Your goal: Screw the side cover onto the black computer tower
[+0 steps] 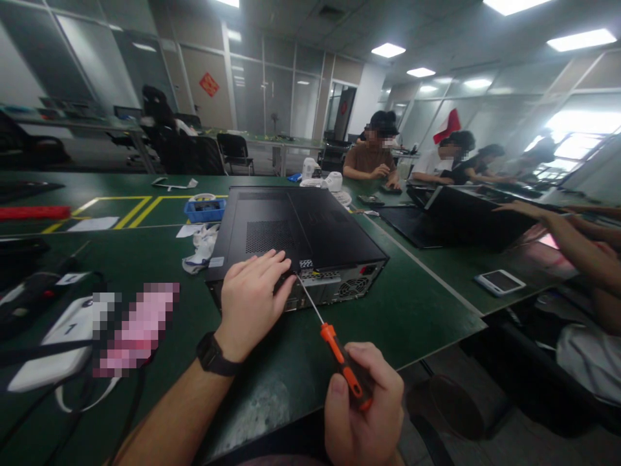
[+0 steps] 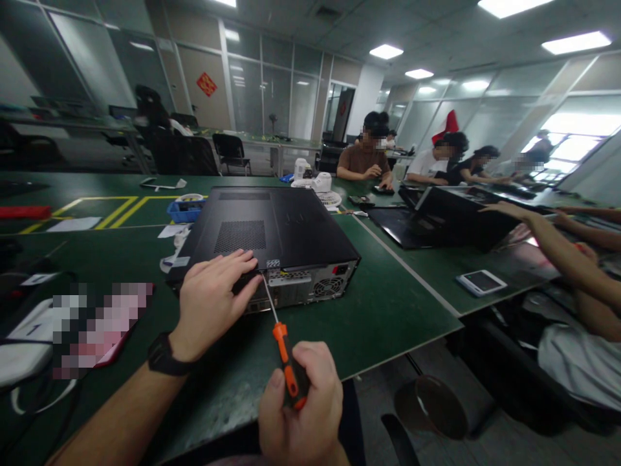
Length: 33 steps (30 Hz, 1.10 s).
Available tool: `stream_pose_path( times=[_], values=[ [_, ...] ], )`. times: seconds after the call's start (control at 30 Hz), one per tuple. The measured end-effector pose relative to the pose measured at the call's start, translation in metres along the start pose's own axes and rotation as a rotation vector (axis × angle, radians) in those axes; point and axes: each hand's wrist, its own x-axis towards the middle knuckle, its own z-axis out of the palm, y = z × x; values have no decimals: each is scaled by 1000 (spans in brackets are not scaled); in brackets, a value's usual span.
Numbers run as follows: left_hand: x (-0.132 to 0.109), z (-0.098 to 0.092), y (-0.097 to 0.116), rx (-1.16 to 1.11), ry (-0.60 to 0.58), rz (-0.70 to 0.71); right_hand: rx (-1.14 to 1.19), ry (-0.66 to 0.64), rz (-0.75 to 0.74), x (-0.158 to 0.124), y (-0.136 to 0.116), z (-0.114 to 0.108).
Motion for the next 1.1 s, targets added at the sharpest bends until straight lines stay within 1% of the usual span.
stream_pose_path(
  times=[0.07, 0.23, 0.4, 0.57, 0.73, 0.8, 0.9, 1.03, 1.1],
  values=[
    [0, 0, 0, 5, -3, -1, 16, 6, 0, 0, -1, 1],
    [-1, 2, -2, 10, -10, 1, 9, -42, 13, 3, -3, 1],
    [-1, 2, -1, 10, -15, -5, 36, -7, -47, 3, 0, -1],
    [-1, 1, -1, 7, -17, -11, -4, -47, -11, 0, 1, -3],
    [-1, 1, -1, -12, -31, -20, 11, 5, -51, 2, -1, 0],
    [-2, 1, -1, -23, -35, -26, -11, -18, -54, 3, -1, -1],
    [-2, 1, -1, -27, -37, -35, -15, -62, -18, 3, -1, -3],
    [-2, 1, -1, -16, -37, -33, -33, 4, -33, 2, -2, -2],
    [-1, 1, -1, -11, -36, -29, -21, 7, -32, 1, -3, 0]
  ],
)
